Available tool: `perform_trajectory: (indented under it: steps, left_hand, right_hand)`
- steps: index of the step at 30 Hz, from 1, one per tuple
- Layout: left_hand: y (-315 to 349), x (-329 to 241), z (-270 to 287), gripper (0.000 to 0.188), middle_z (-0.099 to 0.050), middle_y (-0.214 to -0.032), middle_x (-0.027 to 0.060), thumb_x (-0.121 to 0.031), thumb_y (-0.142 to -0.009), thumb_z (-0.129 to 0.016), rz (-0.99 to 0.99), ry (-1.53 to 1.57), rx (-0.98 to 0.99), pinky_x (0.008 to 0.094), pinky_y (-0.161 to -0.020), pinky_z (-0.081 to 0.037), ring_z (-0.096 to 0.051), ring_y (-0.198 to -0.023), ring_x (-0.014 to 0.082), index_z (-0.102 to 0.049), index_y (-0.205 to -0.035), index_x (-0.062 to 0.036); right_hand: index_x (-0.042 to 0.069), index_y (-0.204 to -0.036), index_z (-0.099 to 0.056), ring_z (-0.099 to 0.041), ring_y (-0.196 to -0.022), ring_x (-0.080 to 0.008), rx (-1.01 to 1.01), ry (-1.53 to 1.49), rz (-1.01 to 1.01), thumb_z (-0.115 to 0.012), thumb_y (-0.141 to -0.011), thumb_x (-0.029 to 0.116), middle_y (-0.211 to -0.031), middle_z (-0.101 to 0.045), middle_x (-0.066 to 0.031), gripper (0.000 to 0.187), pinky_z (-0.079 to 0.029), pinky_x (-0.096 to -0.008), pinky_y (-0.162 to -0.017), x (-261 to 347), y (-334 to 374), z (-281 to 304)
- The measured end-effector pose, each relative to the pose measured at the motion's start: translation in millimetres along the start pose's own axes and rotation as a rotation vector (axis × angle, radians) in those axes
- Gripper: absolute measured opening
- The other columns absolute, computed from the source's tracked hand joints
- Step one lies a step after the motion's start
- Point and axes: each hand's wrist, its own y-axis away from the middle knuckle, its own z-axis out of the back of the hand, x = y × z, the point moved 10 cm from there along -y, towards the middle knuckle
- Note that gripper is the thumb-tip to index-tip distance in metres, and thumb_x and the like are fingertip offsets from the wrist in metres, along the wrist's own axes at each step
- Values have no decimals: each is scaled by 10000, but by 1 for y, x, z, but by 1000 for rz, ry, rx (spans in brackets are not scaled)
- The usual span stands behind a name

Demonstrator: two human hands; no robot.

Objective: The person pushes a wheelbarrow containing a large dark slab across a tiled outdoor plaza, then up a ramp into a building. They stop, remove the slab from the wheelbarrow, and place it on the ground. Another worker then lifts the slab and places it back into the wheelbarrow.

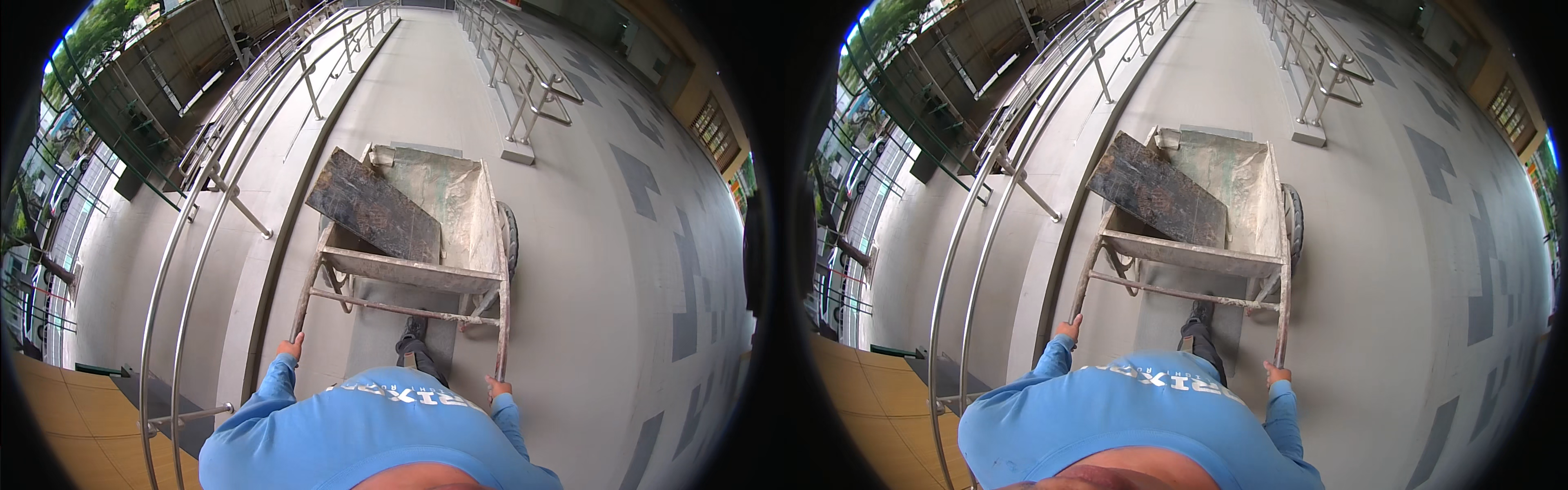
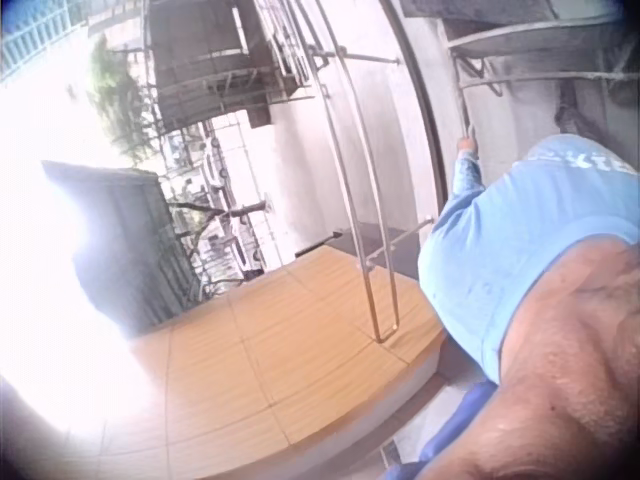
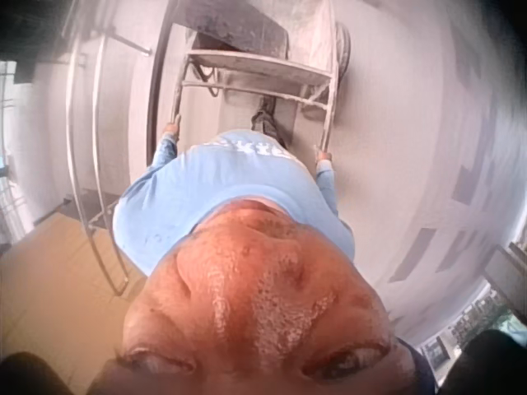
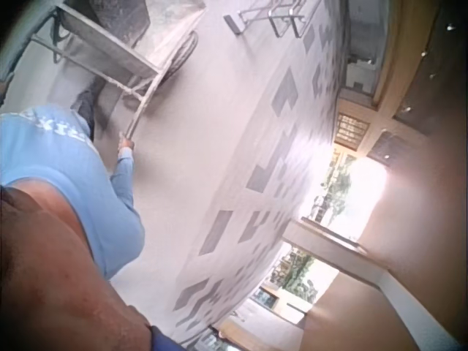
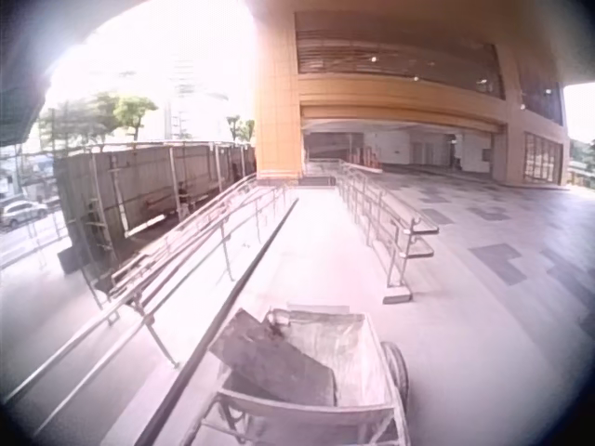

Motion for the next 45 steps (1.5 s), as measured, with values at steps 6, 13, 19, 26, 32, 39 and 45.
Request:
perform_trajectory:
  steps: [6, 13, 19, 26, 32, 39, 45]
  left_hand:
    - [-55, -34, -21, 836, -620, -817, 237, -703, -710, -479, -17, -16, -48, 392, -619, -515, -639, -698, 322, -590, -917, 99]
    - [-37, -118, -8, 825, -615, -852, 252, -691, -723, -479, -33, 26, -37, 405, -680, -500, -633, -743, 343, -584, -926, 102]
    - [-51, -83, -42, 842, -590, -937, 291, -698, -696, -500, -64, -15, -64, 422, -844, -438, -567, -946, 401, -596, -934, 103]
    - [-57, -146, -24, 878, -618, -786, 251, -717, -675, -511, -17, 19, 30, 404, -566, -529, -641, -656, 331, -583, -880, 133]
    - [-102, -114, -11, 850, -617, -777, 240, -696, -700, -506, -54, -15, -9, 400, -545, -528, -639, -635, 335, -576, -909, 125]
    - [-102, -77, -29, 872, -611, -858, 265, -716, -705, -467, -5, -99, 4, 405, -678, -511, -633, -742, 354, -582, -942, 115]
    - [-154, -222, 1, 864, -613, -903, 246, -728, -674, -500, -51, -69, -32, 403, -641, -518, -628, -802, 347, -590, -925, 94]
  right_hand:
    - [93, -601, -477, -364, -338, -142, 16, -16, 18, -709, -702, 245, -459, -402, -6, 295, -268, -320, -327, 42, -52, -17]
    - [108, -572, -438, -348, -313, -156, -30, 22, 49, -710, -701, 304, -414, -359, -7, 359, -244, -327, -318, 104, -54, -10]
    - [97, -577, -448, -353, -313, -156, -88, 113, 12, -730, -684, 274, -432, -386, -15, 349, -253, -326, -314, 85, -92, 21]
    - [67, -614, -507, -367, -330, -139, -36, 62, 29, -734, -676, 251, -457, -413, -15, 299, -283, -306, -316, 136, -101, -13]
    - [70, -620, -513, -377, -337, -148, -49, 128, -16, -720, -685, 299, -444, -400, -14, 316, -274, -318, -321, 120, -81, -50]
    - [24, -666, -550, -418, -364, -168, -108, 107, -84, -749, -661, 239, -491, -464, -39, 293, -335, -342, -359, 64, -81, -41]
    - [88, -586, -475, -369, -331, -133, -67, 85, 3, -730, -676, 250, -468, -416, -10, 316, -255, -309, -321, 234, -91, -78]
